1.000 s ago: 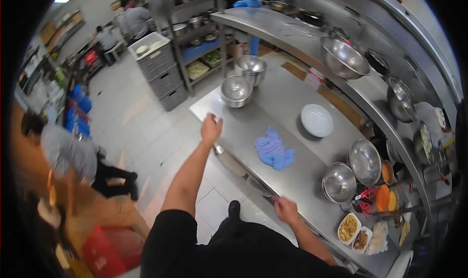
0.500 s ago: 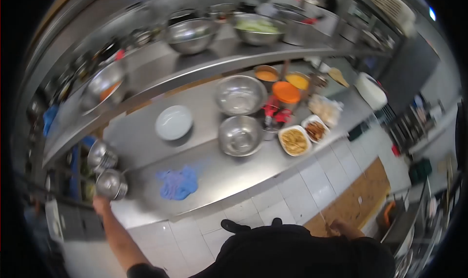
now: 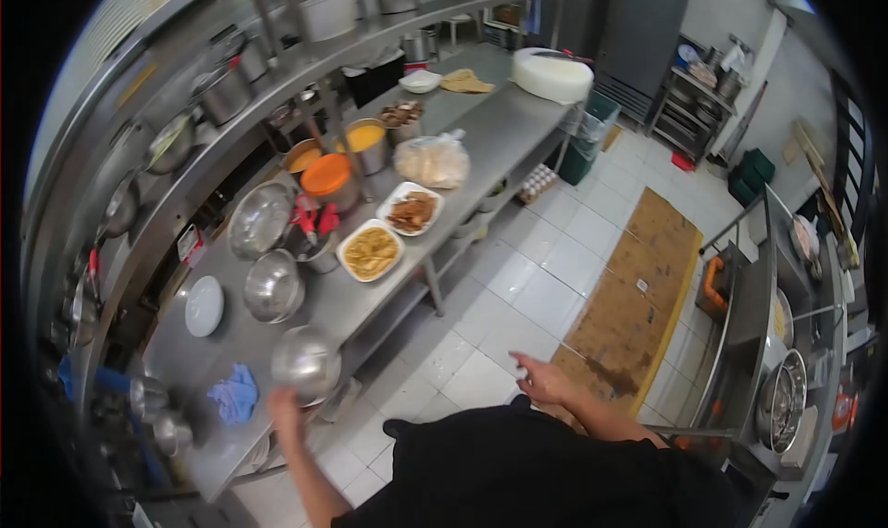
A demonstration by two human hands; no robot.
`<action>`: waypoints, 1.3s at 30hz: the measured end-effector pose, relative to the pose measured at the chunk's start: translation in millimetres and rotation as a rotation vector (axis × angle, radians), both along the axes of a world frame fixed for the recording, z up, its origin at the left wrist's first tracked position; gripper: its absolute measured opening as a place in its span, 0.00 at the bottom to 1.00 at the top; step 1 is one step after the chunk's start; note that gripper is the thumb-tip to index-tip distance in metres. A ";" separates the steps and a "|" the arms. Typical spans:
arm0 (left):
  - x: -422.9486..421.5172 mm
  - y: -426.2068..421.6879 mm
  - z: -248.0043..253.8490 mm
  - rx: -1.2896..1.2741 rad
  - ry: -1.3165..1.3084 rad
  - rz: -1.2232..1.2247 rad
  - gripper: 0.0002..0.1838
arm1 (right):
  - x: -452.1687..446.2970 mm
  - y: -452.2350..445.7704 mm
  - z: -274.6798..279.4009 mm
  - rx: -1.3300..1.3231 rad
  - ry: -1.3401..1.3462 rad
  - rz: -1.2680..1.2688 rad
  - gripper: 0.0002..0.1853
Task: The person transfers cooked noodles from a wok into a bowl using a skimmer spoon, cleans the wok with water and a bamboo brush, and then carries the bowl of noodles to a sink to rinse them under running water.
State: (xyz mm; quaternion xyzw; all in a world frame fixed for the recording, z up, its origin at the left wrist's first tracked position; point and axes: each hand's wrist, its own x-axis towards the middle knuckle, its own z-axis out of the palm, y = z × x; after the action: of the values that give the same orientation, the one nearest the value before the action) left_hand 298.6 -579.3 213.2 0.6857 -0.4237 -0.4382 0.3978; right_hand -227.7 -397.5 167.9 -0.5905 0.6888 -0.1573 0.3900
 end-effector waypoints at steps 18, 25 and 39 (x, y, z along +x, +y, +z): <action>-591.6 -13.7 -185.0 0.457 -0.469 -1.341 0.24 | -271.3 151.6 26.4 -0.323 0.265 -0.677 0.14; -623.5 -61.3 -271.3 0.811 -0.968 -1.418 0.22 | -422.8 205.8 36.9 -0.006 0.304 -0.927 0.16; -1166.7 -36.9 -204.7 0.282 -0.132 -1.517 0.11 | -789.7 348.3 228.0 -1.770 -0.691 -1.688 0.15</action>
State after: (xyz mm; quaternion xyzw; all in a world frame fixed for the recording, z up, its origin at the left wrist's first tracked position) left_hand -868.1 -616.1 8.4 0.2769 -0.7405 -0.5987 -0.1284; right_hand -1017.4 -49.2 395.9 0.0441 0.3720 -0.9057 -0.1986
